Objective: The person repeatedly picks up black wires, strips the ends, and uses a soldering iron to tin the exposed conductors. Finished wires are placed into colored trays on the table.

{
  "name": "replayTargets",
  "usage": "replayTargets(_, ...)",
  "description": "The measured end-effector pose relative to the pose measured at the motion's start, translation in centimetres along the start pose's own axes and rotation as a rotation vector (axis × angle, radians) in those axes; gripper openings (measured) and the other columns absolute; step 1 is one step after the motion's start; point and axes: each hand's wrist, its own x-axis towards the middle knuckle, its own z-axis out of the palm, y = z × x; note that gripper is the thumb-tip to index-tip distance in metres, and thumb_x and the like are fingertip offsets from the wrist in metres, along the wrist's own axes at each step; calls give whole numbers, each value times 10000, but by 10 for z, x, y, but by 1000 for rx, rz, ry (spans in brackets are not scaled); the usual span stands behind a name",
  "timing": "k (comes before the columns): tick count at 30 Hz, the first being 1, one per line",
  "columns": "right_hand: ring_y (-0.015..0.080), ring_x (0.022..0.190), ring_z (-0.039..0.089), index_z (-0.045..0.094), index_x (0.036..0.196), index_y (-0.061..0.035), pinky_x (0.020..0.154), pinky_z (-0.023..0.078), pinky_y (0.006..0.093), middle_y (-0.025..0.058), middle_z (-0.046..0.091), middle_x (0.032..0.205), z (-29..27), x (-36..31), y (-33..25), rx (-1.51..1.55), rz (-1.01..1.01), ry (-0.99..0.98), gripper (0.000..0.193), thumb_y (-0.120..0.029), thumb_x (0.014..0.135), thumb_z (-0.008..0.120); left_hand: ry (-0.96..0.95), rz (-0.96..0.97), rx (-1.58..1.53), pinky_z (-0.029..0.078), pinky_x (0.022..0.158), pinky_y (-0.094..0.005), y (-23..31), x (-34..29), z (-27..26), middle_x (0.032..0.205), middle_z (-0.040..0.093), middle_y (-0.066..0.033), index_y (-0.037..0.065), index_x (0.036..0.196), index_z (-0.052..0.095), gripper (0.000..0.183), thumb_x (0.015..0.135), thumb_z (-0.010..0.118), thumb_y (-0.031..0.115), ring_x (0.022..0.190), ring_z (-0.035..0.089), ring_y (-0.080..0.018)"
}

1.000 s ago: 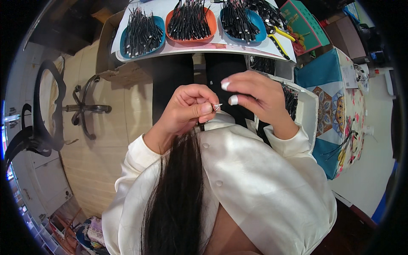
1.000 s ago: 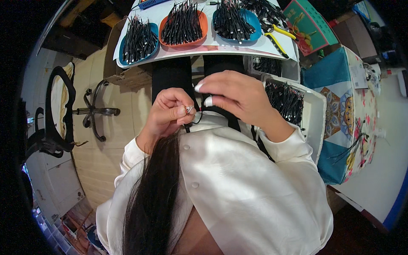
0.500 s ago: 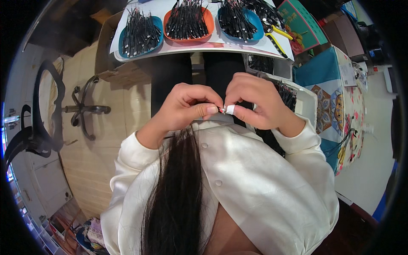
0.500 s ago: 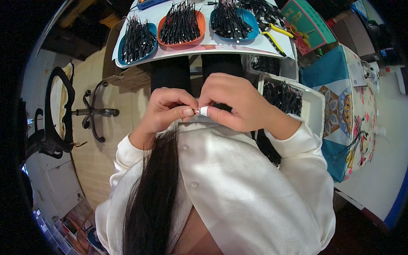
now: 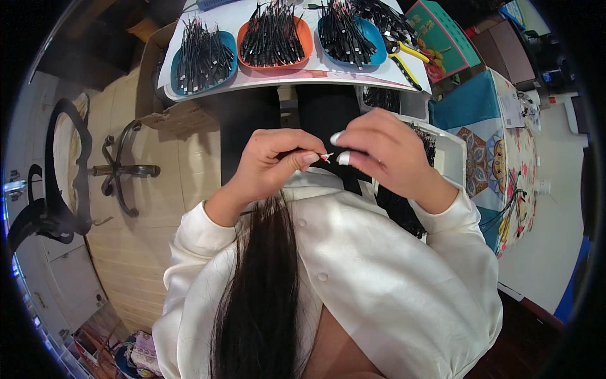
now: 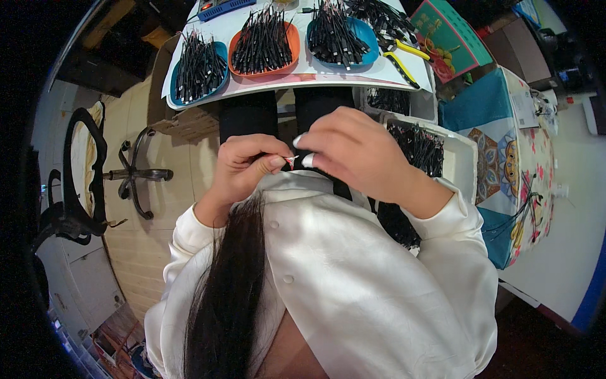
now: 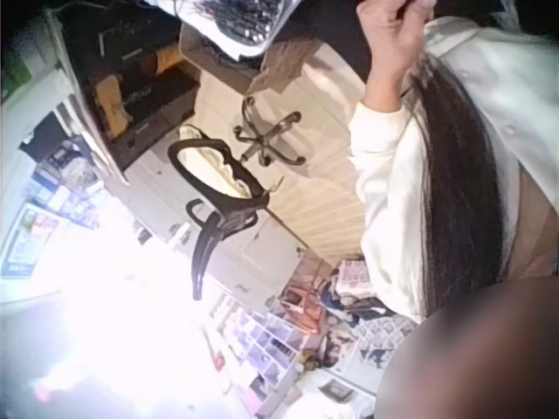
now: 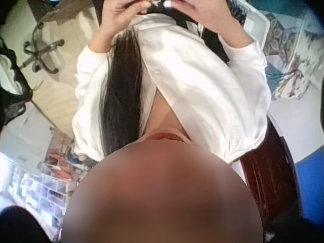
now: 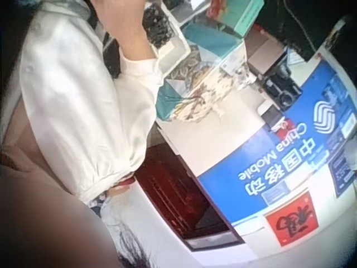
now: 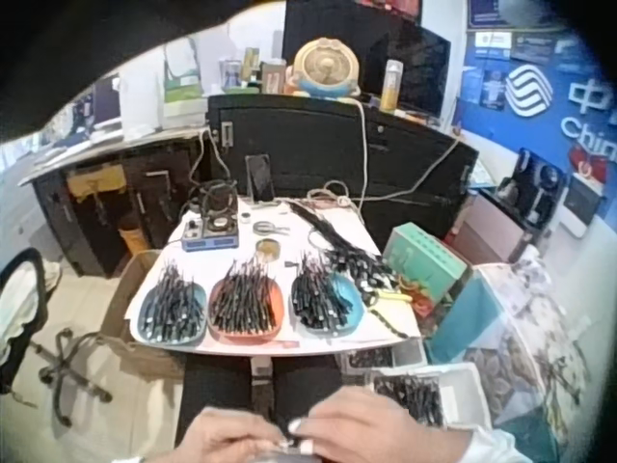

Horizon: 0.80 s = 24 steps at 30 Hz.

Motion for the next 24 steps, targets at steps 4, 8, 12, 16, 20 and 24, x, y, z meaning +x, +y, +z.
replayTargets(4, 295, 784, 558, 624, 935, -47, 678, 453, 362, 97, 581, 913, 4, 1, -5, -35, -86, -45, 312, -37, 649, 748, -14, 10, -17, 449, 564, -225, -3, -3, 6, 770, 648, -67, -26, 938, 668, 98, 851, 631, -3, 622, 564, -93)
replayTargets(8, 111, 731, 534, 606, 900, 4, 676, 449, 259, 26, 580, 789, 3, -2, -13, 677, 761, -326, 113, -54, 825, 668, -67, 130, 219, 446, 565, -225, -3, -5, 6, 778, 651, -55, -26, 934, 671, 92, 863, 632, 18, 631, 566, -86)
replayTargets(12, 58, 764, 531, 628, 969, 21, 672, 461, 238, -7, 610, 842, -2, 0, -12, 1001, 842, -353, 117, -81, 920, 602, -99, -97, -243, 430, 553, -226, -2, -10, 4, 788, 644, -62, -30, 926, 666, 87, 871, 633, 30, 625, 555, -99)
replayTargets(16, 170, 782, 603, 668, 947, -22, 677, 473, 269, 83, 631, 882, -5, 7, -2, 402, 213, -61, 135, -20, 812, 668, -131, -168, -814, 403, 545, -227, -8, -5, 8, 818, 622, -87, -40, 947, 638, 93, 882, 625, 25, 617, 520, -106)
replayTargets(20, 232, 774, 588, 679, 946, -58, 668, 484, 313, 66, 614, 909, 4, 17, 6, 421, -142, 5, 237, -8, 721, 735, -188, -218, -1052, 389, 551, -225, -11, -2, 14, 861, 616, -104, -45, 971, 620, 106, 891, 616, 25, 624, 493, -108)
replayTargets(24, 236, 754, 569, 672, 924, -59, 661, 470, 329, 64, 608, 903, 6, 19, 4, 389, -234, 26, 230, -25, 709, 743, -234, -241, -1134, 387, 551, -223, -9, 0, 16, 877, 616, -107, -49, 974, 624, 117, 885, 626, 26, 629, 491, -110)
